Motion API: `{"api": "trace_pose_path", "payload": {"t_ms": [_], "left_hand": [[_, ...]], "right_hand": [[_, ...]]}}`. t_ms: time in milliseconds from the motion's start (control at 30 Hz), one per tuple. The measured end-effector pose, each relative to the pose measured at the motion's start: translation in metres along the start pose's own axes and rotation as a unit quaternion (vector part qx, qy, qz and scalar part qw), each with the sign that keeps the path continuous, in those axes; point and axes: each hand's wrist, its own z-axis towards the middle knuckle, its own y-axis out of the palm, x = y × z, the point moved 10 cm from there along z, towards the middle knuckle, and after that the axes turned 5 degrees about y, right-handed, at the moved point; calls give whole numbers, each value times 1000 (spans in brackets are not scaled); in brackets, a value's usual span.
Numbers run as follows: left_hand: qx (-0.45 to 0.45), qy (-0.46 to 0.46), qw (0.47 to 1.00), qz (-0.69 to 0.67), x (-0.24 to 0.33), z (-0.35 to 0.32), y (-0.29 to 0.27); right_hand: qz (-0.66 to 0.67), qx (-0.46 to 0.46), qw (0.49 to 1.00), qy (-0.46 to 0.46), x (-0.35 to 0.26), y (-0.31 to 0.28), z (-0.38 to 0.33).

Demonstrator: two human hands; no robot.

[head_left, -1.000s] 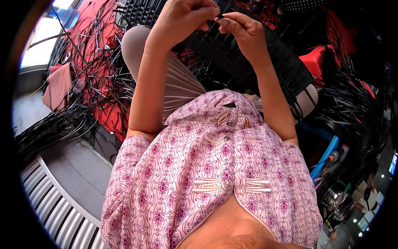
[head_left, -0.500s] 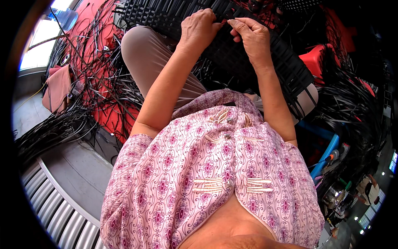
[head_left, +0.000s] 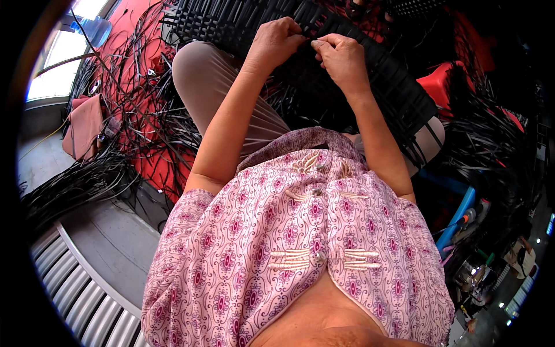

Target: The person weaves black plastic strips through a frame by hand to create a piece of furniture, occasionally pulling the strips tight.

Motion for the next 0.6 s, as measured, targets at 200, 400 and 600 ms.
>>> {"api": "trace_pose_path", "payload": {"t_ms": [200, 400, 600], "left_hand": [[7, -27, 998, -49, 2, -5, -2], [6, 14, 1000, -27, -1, -4, 1], [-67, 8, 994, -87, 8, -7, 4]], "right_hand": [[-203, 12, 979, -25, -1, 12, 19], [-248, -5, 968, -45, -7, 16, 23], [-262, -19, 963, -51, -3, 22, 31]]}}
